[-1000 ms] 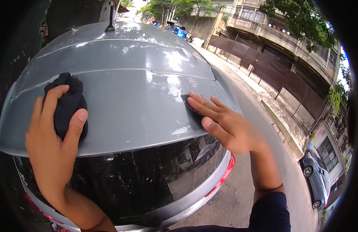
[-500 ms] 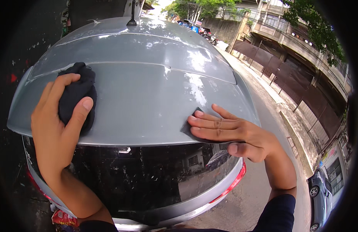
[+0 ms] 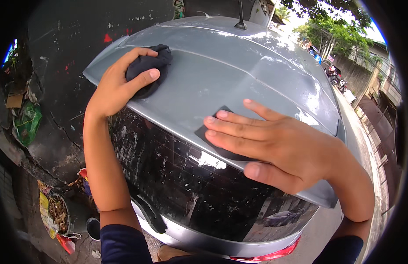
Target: Sanding the surface of a silver car spoiler.
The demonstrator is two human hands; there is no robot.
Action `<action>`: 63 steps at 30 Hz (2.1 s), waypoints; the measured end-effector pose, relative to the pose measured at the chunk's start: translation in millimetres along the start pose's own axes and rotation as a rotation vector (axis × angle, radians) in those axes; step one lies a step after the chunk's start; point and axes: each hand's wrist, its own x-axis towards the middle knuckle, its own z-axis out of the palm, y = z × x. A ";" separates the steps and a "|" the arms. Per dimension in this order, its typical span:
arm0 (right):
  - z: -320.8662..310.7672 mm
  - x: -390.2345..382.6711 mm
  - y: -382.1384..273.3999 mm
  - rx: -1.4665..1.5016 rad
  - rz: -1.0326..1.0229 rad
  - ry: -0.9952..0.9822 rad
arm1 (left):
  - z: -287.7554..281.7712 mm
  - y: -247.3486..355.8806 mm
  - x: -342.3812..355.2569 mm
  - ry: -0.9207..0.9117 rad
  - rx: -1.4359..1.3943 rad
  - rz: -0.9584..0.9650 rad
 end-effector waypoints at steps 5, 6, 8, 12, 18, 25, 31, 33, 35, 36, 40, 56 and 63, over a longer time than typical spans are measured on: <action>7.1 -75.1 -14.9 0.051 0.079 -0.060 | -13.4 -0.3 -17.6 0.020 0.028 -0.050; 8.5 -94.8 -14.9 0.062 0.182 -0.100 | -6.9 5.2 -12.7 0.013 0.060 -0.025; -1.5 -81.2 -4.8 0.052 0.161 -0.110 | 7.2 13.0 -5.0 0.014 0.078 -0.004; 3.9 -4.3 11.8 -0.001 0.018 0.037 | 4.0 4.4 -0.7 0.023 0.076 0.039; 15.7 -86.9 -11.7 0.082 0.237 -0.056 | 3.6 10.9 -9.8 0.107 0.128 0.014; 0.1 -20.9 14.7 -0.032 0.116 0.028 | 1.8 7.0 -9.5 0.056 0.109 -0.029; 1.7 -42.3 20.7 -0.039 0.275 0.035 | 13.7 17.6 -6.2 0.074 0.158 0.000; -0.1 -22.2 32.4 -0.102 0.243 0.054 | 10.1 16.1 -7.3 0.070 0.112 -0.017; 7.3 -10.5 34.3 -0.096 0.232 0.116 | 1.2 7.4 -10.4 0.070 0.131 0.009; 8.2 -23.3 24.2 -0.093 0.234 0.119 | -0.4 7.0 -13.4 0.065 0.134 0.010; 10.7 -78.2 10.9 0.032 0.357 0.052 | 11.5 19.3 -6.8 0.088 0.205 0.033; -12.4 -4.5 79.1 -0.092 0.091 0.068 | 1.5 7.9 -9.2 0.100 0.165 0.015; -16.9 -44.1 70.0 -0.019 0.193 0.017 | 9.8 17.6 -8.2 0.110 0.192 0.019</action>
